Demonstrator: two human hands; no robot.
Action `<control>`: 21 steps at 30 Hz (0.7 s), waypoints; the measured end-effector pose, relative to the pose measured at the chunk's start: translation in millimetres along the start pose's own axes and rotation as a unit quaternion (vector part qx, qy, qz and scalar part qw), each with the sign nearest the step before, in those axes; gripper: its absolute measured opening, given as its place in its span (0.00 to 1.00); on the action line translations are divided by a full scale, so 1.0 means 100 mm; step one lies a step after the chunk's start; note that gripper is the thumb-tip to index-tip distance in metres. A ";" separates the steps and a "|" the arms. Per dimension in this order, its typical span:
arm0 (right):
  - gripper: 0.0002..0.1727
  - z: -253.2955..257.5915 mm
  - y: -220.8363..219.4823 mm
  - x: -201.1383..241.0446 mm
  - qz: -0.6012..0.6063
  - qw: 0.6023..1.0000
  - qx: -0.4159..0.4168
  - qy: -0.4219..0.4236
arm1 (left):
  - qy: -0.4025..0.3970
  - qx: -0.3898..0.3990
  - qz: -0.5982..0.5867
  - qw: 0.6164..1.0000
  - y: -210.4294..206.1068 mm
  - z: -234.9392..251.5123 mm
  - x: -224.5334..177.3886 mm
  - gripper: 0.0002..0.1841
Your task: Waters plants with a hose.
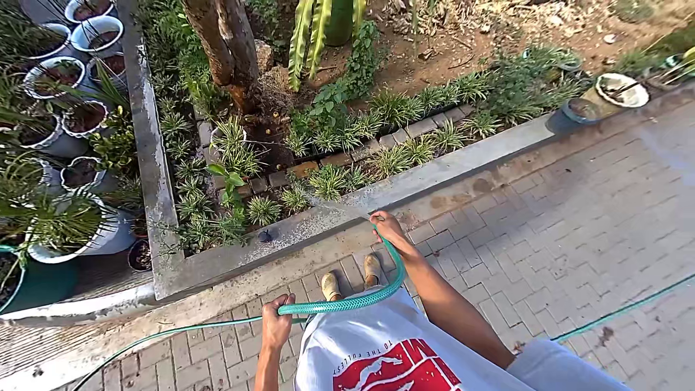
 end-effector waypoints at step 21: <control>0.17 0.00 -0.16 0.11 -0.004 1.000 0.022 0.000 | -0.009 -0.005 -0.017 1.000 -0.02 0.01 0.03 0.23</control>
Point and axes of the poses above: each hand's wrist, its own z-axis towards the middle knuckle, its own y-axis out of the back of the hand, x = y × z, the point moved 10 cm from there along z, towards the middle knuckle, and after that the axes turned 15 degrees about z, right-handed, at the moved point
